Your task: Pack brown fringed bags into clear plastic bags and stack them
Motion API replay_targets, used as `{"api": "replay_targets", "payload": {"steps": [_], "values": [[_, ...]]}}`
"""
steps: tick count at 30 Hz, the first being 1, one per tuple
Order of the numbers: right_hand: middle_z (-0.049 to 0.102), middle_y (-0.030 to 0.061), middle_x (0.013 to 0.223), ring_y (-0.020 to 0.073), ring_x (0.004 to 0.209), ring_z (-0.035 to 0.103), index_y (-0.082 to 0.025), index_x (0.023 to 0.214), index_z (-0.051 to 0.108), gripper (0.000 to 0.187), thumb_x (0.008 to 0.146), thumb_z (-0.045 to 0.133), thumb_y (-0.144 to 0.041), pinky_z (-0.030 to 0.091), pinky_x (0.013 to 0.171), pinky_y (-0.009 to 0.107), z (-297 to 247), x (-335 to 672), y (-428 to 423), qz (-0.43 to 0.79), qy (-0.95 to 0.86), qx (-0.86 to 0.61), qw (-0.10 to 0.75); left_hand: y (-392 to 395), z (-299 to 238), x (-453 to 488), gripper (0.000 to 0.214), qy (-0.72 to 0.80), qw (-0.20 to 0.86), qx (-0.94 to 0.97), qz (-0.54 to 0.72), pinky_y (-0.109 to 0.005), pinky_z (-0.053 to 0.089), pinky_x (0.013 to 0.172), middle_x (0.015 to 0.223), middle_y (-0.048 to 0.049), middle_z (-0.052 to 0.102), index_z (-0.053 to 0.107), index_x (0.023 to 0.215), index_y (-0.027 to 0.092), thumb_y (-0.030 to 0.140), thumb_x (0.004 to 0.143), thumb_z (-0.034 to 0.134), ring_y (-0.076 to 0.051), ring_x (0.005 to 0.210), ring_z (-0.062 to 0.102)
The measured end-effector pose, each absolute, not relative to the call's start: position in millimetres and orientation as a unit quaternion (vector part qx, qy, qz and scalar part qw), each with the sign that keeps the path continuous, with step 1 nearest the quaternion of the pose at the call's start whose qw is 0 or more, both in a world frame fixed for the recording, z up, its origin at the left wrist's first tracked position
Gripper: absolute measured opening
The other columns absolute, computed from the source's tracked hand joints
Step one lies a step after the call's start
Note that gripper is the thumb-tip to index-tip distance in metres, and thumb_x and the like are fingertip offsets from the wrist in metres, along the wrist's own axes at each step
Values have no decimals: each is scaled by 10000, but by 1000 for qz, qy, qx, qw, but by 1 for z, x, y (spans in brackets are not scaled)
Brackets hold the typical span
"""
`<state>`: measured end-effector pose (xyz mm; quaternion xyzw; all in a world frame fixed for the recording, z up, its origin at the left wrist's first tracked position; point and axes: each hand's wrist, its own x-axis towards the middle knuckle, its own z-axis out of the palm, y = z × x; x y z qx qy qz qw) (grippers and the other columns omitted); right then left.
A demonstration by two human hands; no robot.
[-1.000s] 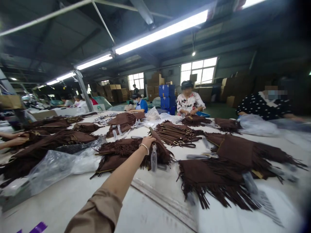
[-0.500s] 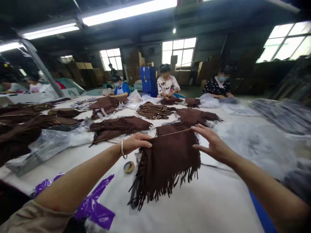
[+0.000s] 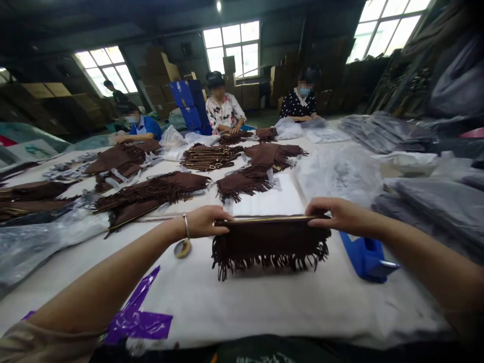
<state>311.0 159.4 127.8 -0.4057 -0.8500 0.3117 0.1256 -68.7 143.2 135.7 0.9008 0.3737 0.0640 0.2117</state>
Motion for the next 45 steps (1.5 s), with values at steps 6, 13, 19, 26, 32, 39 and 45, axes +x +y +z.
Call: {"api": "replay_targets", "payload": {"steps": [6, 13, 19, 26, 32, 39, 45], "values": [[594, 42, 880, 171, 802, 561, -211, 925, 610, 182, 813, 591, -354, 446, 726, 296, 116, 316, 155, 137, -886, -390, 210, 143, 140, -71, 297, 318, -153, 933, 68, -358, 420, 813, 865, -64, 627, 564, 1157, 189, 266, 877, 501, -201, 859, 522], [621, 58, 936, 199, 885, 572, -224, 1012, 588, 170, 849, 539, -212, 453, 812, 359, -49, 321, 62, 91, -906, -368, 189, 53, -19, -64, 328, 305, -119, 941, 84, -408, 387, 973, 947, -67, 619, 493, 1219, 145, 118, 898, 433, -187, 931, 537], [628, 60, 909, 204, 849, 586, -222, 983, 586, 140, 869, 505, -224, 487, 757, 372, -91, 328, 25, 166, -889, -412, 112, 3, -87, -52, 366, 421, -13, 898, 127, -439, 421, 929, 935, -75, 596, 506, 1221, 160, 112, 859, 506, -219, 955, 525], [591, 58, 1199, 228, 1155, 509, -269, 1223, 518, 375, 858, 540, -351, 456, 951, 394, -22, 274, 75, 184, -904, -363, 131, 2, -68, -45, 268, 470, 67, 863, 174, -429, 423, 901, 882, -49, 609, 576, 1110, 186, 255, 851, 564, -208, 902, 532], [436, 62, 1395, 243, 1325, 317, -247, 1379, 341, 501, 897, 458, -318, 271, 1079, 513, -65, 202, 96, 108, -907, -369, 175, -1, -66, -59, 143, 632, 83, 720, 273, -412, 398, 900, 849, -42, 634, 621, 937, 190, 212, 882, 491, -187, 860, 549], [484, 63, 1350, 215, 1295, 354, -221, 1359, 375, 499, 874, 485, -259, 330, 1062, 429, -61, 174, 102, 162, -905, -350, 180, 31, -74, -86, 311, 786, 196, 527, 256, -263, 422, 652, 759, -15, 643, 598, 952, 202, 462, 880, 443, -146, 674, 577], [578, 92, 1216, 251, 1154, 466, -180, 1192, 553, 360, 834, 513, -162, 390, 960, 416, -56, 111, 128, 146, -941, -284, 109, 90, -85, -90, 341, 821, 241, 459, 237, -273, 369, 599, 614, -25, 598, 588, 792, 175, 505, 713, 625, -198, 648, 584]]}}
